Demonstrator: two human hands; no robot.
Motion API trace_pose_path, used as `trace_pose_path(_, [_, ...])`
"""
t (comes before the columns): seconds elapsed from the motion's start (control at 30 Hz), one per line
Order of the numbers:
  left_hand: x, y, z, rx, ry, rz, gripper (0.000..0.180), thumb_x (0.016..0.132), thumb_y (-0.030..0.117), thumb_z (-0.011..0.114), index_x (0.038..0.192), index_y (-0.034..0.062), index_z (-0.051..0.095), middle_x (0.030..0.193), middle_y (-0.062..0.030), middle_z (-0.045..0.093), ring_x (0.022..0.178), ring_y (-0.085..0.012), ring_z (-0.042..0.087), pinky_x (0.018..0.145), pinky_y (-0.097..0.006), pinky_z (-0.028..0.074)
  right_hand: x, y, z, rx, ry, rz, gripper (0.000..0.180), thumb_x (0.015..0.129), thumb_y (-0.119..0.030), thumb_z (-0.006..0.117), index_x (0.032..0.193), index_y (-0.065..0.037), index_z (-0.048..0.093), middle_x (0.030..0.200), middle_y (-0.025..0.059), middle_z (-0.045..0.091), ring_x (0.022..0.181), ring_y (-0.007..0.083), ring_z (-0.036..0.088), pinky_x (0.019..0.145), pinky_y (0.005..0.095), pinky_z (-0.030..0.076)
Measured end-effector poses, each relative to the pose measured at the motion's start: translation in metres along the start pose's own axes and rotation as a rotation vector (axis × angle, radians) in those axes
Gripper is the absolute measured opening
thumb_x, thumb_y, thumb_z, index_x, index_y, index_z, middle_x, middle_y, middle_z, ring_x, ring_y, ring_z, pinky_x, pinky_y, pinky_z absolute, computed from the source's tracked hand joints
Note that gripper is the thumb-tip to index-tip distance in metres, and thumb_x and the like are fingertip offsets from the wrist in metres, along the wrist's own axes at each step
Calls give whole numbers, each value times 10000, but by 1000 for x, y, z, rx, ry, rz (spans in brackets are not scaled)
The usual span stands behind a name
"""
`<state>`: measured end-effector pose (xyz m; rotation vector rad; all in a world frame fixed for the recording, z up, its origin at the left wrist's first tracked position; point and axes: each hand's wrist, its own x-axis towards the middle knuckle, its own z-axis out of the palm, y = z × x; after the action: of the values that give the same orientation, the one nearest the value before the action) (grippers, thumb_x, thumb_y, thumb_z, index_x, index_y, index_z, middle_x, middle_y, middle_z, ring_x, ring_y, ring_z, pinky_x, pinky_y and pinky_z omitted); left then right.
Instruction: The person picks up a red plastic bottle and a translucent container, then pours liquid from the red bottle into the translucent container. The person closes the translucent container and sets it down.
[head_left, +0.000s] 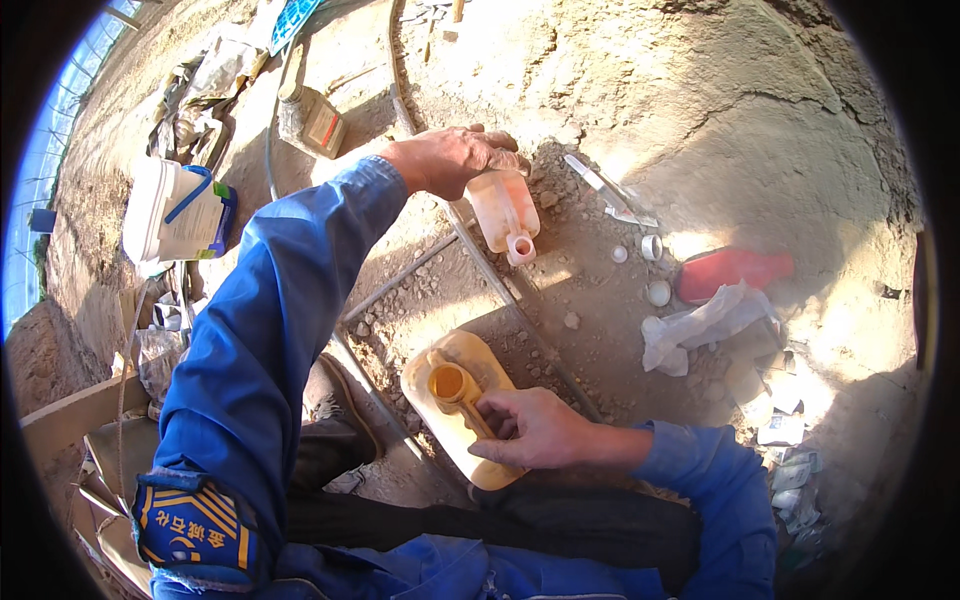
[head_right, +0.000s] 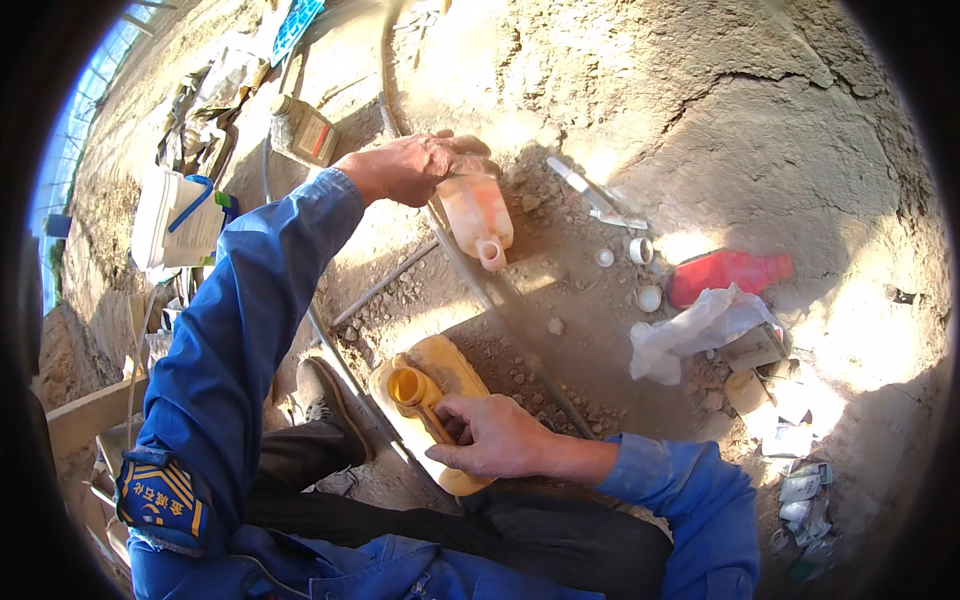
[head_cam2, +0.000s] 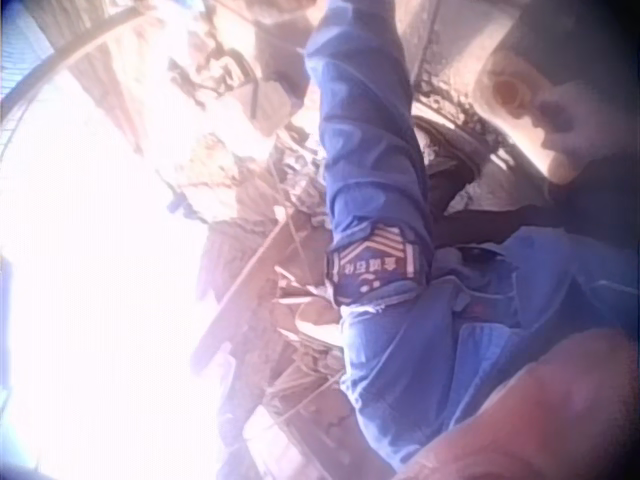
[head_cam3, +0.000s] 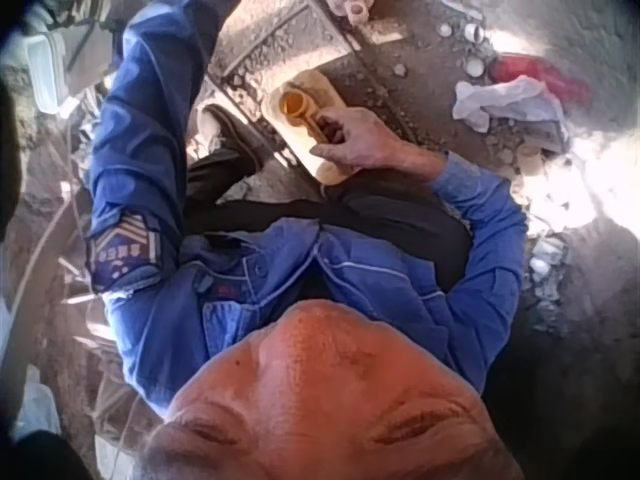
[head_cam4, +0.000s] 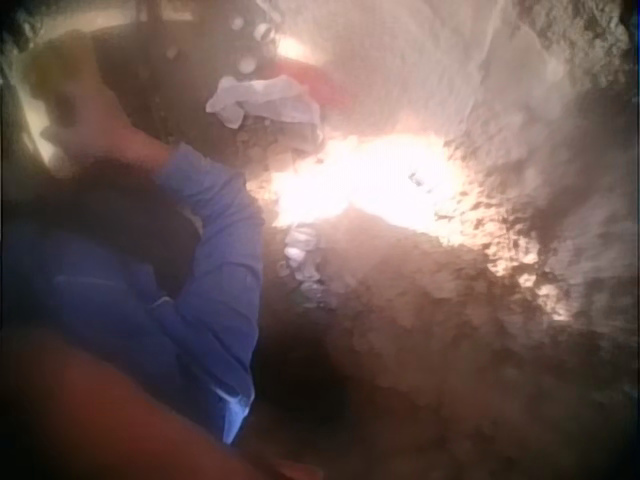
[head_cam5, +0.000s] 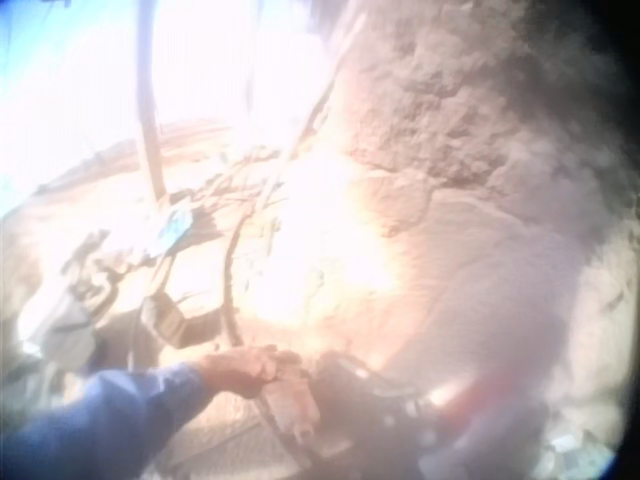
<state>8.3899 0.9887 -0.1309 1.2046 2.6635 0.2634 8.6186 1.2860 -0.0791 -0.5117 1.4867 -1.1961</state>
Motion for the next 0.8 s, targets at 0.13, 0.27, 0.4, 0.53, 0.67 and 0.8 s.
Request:
trace_pose_path(0.13, [-1, 8, -2, 107, -91, -138, 915, 822, -7, 726, 1644, 266, 432, 1744, -71, 339, 1460, -377, 530, 1206, -465, 501, -1, 0, 0, -12, -1, -12, 430, 918, -326, 840, 1155, -5, 680, 952, 147, 780, 844, 224, 775, 794, 362, 615])
trace_pose_path(0.27, [-14, 24, -17, -51, -27, -229, 981, 860, -137, 589, 1681, 323, 313, 1714, -136, 350, 1503, -417, 467, 1253, -510, 437, -5, -8, -1, -66, -12, 37, 426, 968, -263, 823, 1256, 10, 666, 1019, 111, 769, 887, 138, 732, 810, 324, 620])
trace_pose_path(0.4, [-41, 32, -31, -10, 277, -154, 917, 860, -122, 543, 1676, 240, 333, 1690, -194, 366, 1486, -432, 471, 1210, -532, 433, -10, -19, 2, -207, 16, -53, 349, 990, -293, 775, 1164, -7, 675, 875, 158, 748, 773, 233, 757, 719, 370, 602])
trace_pose_path(0.53, [-106, 76, 7, -348, 735, -470, 546, 938, -64, 544, 1454, 105, 592, 1376, -137, 661, 1271, -306, 656, 1082, -426, 536, -12, -20, 6, -362, 75, -65, 301, 1002, -299, 738, 1087, -18, 675, 822, 202, 717, 740, 340, 749, 670, 425, 568])
trace_pose_path(0.67, [-182, 145, 123, -760, 820, -946, 270, 1041, 4, 552, 1291, 37, 647, 1209, -92, 697, 1102, -181, 656, 970, -346, 538, -9, -13, 9, -348, 176, -137, 286, 998, -285, 738, 1060, -13, 674, 781, 190, 698, 679, 313, 725, 637, 421, 547])
trace_pose_path(0.8, [-217, 206, 211, -1078, 936, -1175, 196, 1089, 90, 535, 1236, 25, 645, 1064, -69, 662, 1024, -156, 612, 916, -326, 530, -12, -26, 8, -325, 203, -180, 229, 999, -222, 745, 1009, -7, 665, 718, 114, 656, 618, 146, 627, 597, 361, 506])
